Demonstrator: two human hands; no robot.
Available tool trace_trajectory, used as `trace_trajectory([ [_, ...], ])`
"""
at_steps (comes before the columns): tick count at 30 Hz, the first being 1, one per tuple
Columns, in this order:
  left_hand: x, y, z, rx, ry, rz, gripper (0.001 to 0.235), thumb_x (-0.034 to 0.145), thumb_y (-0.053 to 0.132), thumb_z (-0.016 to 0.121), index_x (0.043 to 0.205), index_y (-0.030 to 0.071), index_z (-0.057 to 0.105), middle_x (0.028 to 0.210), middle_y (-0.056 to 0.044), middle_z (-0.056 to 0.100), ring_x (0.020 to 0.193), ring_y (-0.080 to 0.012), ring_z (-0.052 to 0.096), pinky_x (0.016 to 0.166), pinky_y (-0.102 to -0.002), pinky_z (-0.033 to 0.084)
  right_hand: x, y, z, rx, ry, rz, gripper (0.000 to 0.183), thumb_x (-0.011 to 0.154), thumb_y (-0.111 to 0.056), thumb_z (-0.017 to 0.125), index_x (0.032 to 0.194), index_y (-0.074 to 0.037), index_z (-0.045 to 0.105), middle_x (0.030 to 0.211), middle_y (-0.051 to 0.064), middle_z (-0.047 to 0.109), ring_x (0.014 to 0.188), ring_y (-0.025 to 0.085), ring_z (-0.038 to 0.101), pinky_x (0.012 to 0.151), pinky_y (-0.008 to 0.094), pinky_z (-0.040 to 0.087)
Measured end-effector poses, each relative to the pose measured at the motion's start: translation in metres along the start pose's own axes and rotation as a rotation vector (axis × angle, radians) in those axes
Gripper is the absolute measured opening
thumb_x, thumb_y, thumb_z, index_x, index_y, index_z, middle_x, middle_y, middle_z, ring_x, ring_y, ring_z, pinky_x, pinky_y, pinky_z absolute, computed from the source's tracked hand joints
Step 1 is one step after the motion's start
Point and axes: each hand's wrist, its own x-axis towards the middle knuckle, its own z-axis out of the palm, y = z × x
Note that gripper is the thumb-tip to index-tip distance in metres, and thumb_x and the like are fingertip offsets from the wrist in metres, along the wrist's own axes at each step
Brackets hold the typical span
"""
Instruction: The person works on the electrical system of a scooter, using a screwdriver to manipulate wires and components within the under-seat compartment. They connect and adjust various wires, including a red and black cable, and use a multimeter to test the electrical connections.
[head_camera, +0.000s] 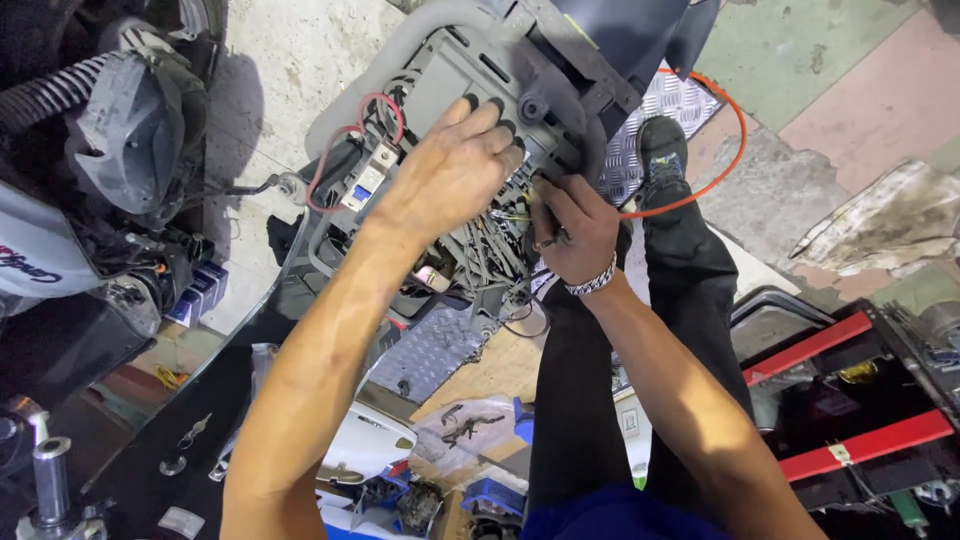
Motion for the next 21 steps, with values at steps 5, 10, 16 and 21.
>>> trace_trajectory([
  [5,0.003,-0.005,0.002,-0.075,-0.029,0.016,0.011,0.089,0.008,0.068,0.085,0.006,0.078,0.074,-0.006,0.068,0.081,-0.0218,0.050,0.078,-0.033,0.039,0.012,-0.012,-0.006,0.105,-0.009,0.079,0.010,0.098,-0.001,0.066,0.099,-0.001,0.076,0.077,0.011,0.061,0.057,0.030,0.064,0.051,0.032,0.052],
  [10,0.004,-0.011,0.009,-0.148,-0.090,0.003,0.014,0.094,0.010,0.067,0.087,0.008,0.078,0.074,-0.005,0.069,0.082,-0.0196,0.048,0.080,-0.031,0.040,0.020,-0.012,-0.008,0.065,-0.063,0.153,0.004,0.094,-0.002,0.074,0.092,0.002,0.074,0.077,0.014,0.063,0.064,0.036,0.068,0.053,0.036,0.055],
  [16,0.001,-0.016,0.010,-0.221,-0.135,-0.030,0.017,0.098,0.017,0.067,0.089,0.008,0.078,0.076,-0.006,0.071,0.082,-0.0198,0.050,0.080,-0.032,0.041,0.014,-0.013,-0.004,0.039,-0.057,0.181,0.004,0.091,-0.003,0.077,0.090,0.000,0.074,0.080,0.013,0.066,0.070,0.037,0.071,0.058,0.038,0.058],
  [21,0.004,-0.014,0.003,-0.203,-0.174,0.009,0.016,0.098,0.015,0.066,0.090,0.008,0.078,0.076,-0.005,0.070,0.081,-0.0205,0.048,0.079,-0.032,0.041,0.010,-0.011,-0.001,0.009,-0.045,0.189,0.003,0.091,-0.004,0.076,0.090,-0.002,0.074,0.080,0.012,0.066,0.071,0.038,0.071,0.061,0.040,0.060],
])
